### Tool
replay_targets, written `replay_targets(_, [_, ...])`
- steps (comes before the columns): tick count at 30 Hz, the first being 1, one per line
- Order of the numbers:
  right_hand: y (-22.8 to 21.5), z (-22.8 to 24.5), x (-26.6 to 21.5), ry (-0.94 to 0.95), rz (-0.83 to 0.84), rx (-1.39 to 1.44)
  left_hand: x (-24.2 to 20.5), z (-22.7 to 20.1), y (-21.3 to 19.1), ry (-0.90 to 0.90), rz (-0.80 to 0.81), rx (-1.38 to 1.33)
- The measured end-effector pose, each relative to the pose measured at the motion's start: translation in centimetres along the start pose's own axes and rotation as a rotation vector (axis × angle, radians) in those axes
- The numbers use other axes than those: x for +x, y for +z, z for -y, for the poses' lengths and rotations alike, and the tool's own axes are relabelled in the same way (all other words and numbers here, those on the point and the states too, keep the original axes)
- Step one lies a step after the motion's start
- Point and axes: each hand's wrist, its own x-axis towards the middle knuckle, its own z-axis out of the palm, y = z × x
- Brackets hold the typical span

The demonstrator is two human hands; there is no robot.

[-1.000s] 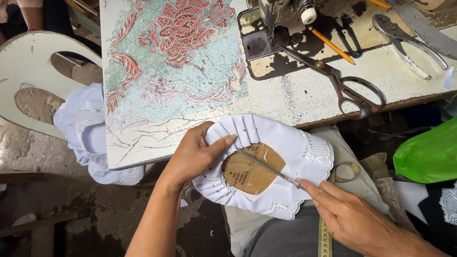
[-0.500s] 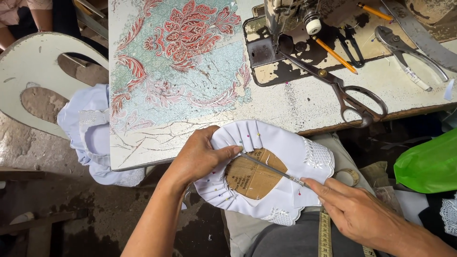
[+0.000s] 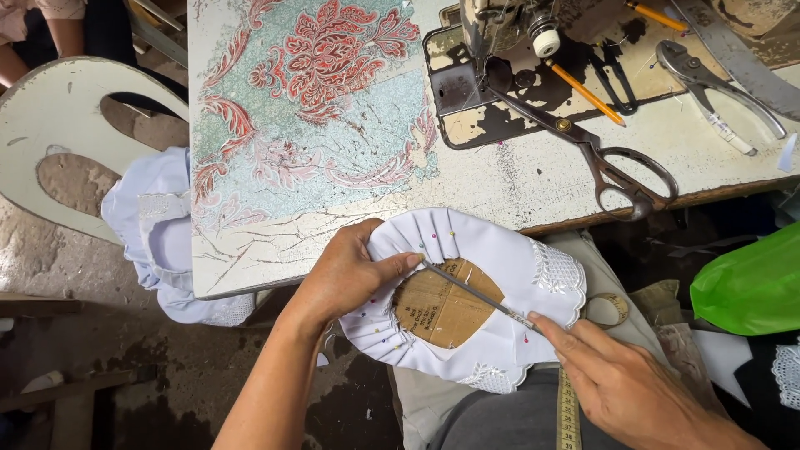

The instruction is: The person pins a white fabric piece around a cardboard template, then uses a seam ripper to make small cuts along the pinned edge. The person repeats pinning and cutting actions on the same fabric piece.

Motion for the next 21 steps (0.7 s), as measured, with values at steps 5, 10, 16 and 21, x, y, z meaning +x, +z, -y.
replay_targets(5, [0.6,0.1,0.8,-0.084,-0.036,0.083,-0.1,0.2,-0.2,0.019,0.024,-0.02])
replay_targets(10, [0.7,-0.4,1.0,-0.153,-0.033,0.153,-0.5,-0.5,0.0,-0.002,0.025,-0.008])
replay_targets(16, [0.3,-0.5,1.1,-0.13,-0.023,0.089,-0.4,-0.5,-0.1,-0.003,0.03,-0.049])
replay_targets(21, [0.2,-0.1,1.2,-0.131,-0.047,0.028,-1.2,-1.2,-0.4,-0.051,0.066,-0.103])
